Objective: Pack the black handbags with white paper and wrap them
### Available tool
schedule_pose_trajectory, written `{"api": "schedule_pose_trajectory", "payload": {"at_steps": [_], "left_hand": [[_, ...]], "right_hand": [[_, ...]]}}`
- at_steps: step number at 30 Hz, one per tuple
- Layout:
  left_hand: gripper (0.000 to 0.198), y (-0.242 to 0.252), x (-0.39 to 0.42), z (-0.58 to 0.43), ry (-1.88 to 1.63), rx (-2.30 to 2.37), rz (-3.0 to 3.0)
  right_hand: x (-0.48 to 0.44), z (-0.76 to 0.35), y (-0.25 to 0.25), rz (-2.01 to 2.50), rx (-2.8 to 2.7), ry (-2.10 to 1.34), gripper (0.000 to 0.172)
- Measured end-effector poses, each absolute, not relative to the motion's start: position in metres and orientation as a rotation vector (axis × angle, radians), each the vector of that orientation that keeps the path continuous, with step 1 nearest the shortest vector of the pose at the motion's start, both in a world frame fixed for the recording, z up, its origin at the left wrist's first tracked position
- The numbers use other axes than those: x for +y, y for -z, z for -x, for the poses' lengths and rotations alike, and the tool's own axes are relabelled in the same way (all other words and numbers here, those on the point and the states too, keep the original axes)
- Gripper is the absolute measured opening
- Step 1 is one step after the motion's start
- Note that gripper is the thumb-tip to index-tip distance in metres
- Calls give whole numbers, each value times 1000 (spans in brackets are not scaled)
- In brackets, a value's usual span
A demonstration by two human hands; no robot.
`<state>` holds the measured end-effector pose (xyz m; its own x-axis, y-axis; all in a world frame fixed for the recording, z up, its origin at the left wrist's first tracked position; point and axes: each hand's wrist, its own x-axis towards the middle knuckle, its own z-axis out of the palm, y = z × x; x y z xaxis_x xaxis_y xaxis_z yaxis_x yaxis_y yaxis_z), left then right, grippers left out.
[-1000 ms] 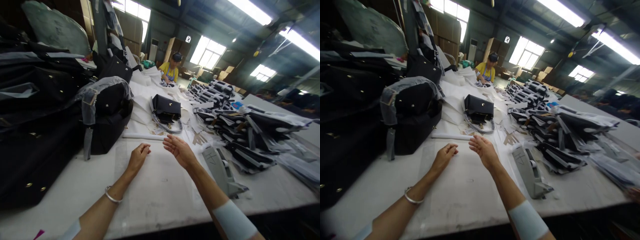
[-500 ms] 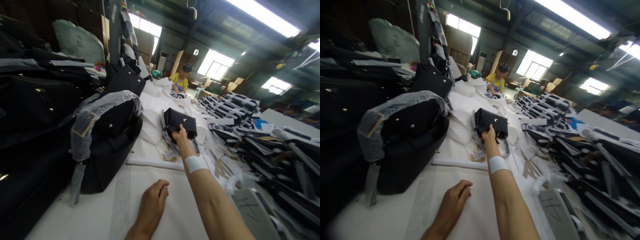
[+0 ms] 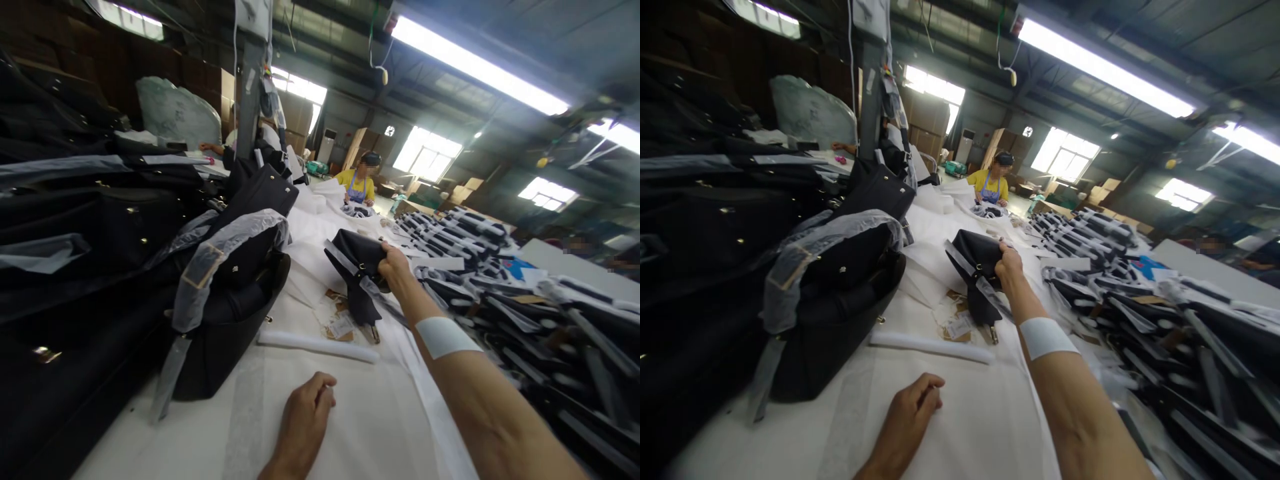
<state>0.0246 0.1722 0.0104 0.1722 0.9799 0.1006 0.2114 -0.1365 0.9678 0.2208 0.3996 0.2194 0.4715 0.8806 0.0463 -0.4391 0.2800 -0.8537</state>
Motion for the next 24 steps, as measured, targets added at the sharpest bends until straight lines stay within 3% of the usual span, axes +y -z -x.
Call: {"api": "schedule_pose_trajectory", "payload": {"at_steps": [5,11,16,20,24], "left_hand": [[24,-17,178,-23,-1212,1020,-1187],[50,-31,188,-12,-1311,759,-769],[51,-46,176,16,-1322,640,-663],[36,-44,145,45,-1271,686,-729],[28,-47,110,65,-1255,828,-889]], "right_hand": [[298,-254,-291,967,-871,-1061,14],[161,-289,-330,1277,-1725,-1134,46],[103,-265,-244,1609,-2153,-1336,33],[77,-234,-144,1801,-2332,-602,17],[48,-221,-100,1610,-2169,-79,37]]}}
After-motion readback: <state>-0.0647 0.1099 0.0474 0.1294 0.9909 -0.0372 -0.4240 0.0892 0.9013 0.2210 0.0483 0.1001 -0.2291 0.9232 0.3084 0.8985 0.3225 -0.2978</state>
